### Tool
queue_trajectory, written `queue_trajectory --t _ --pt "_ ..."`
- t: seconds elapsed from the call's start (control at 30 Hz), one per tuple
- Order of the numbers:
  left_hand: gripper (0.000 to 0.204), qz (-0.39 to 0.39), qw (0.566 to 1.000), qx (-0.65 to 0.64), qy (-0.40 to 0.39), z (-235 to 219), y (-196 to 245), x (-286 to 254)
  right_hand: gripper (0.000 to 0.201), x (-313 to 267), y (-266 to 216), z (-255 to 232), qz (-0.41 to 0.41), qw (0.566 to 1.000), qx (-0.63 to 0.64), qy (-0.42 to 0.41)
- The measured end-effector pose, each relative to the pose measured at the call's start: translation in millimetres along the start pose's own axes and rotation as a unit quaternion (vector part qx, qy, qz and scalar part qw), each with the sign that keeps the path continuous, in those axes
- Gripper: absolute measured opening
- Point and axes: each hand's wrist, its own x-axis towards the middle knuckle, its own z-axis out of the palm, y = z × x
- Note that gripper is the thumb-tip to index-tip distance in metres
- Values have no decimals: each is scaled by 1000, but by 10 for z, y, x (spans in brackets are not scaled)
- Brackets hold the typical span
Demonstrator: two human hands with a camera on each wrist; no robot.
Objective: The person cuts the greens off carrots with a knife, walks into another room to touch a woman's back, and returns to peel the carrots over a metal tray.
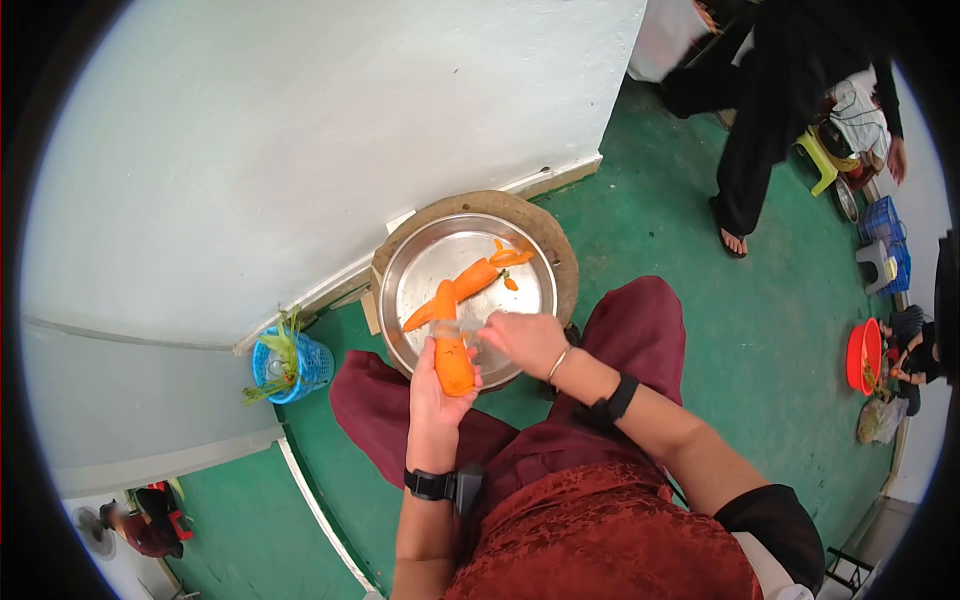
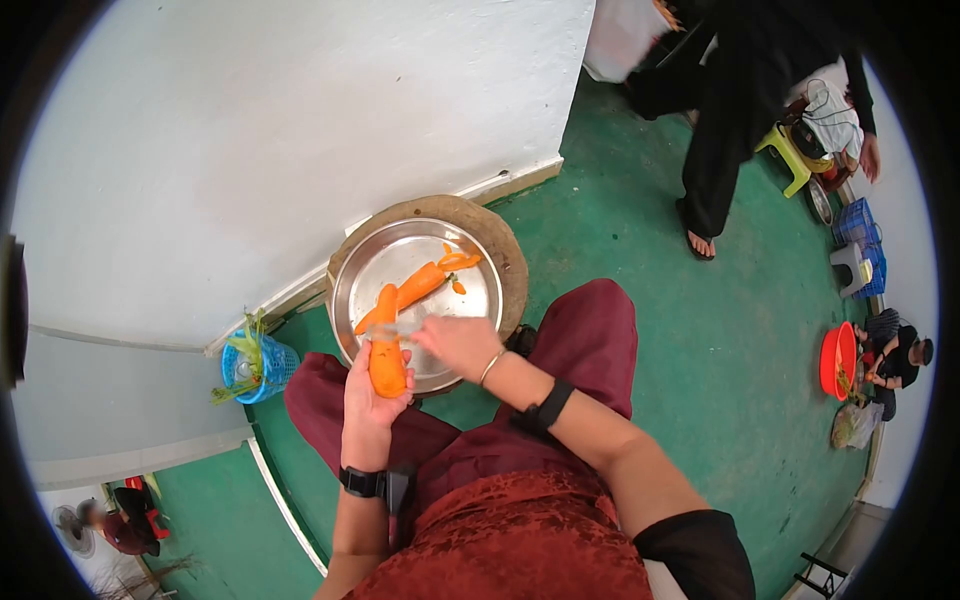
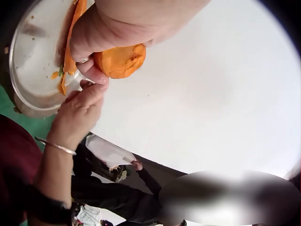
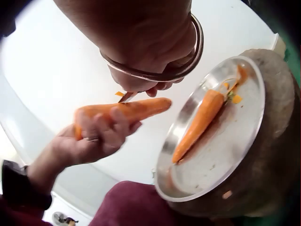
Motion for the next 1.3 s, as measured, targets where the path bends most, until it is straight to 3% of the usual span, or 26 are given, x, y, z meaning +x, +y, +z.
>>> queue_trajectory --t 0.07,0.2,0.3,0.5,0.83,0.93,1.13,1.23,1.3 --pt "44 -10 1000 9 -4 100 -62 -99 36 61 210 10 64 997 -19 -24" --pt "46 6 1000 8 -19 103 -103 -76 35 88 55 -221 66 997 33 -28" --pt "47 -3 1000 -11 17 58 -88 30 34 -42 -117 -265 -13 997 68 -18" --pt "47 26 999 -35 -13 107 -79 -23 30 -154 -240 -238 -52 993 102 20" --pt "46 28 999 -6 17 50 -62 -38 32 -100 -115 -62 -81 993 78 48" --pt "44 11 1000 19 -5 26 -30 -43 30 -19 -37 -16 -9 999 40 -18" --pt "40 1 1000 21 1 40 -59 -53 34 67 115 61 5 998 42 -50" --pt "40 -6 1000 19 7 50 -63 -130 39 109 200 136 72 996 18 -56" --pt "41 -17 1000 19 5 56 -84 -170 39 124 281 158 73 995 18 -73"
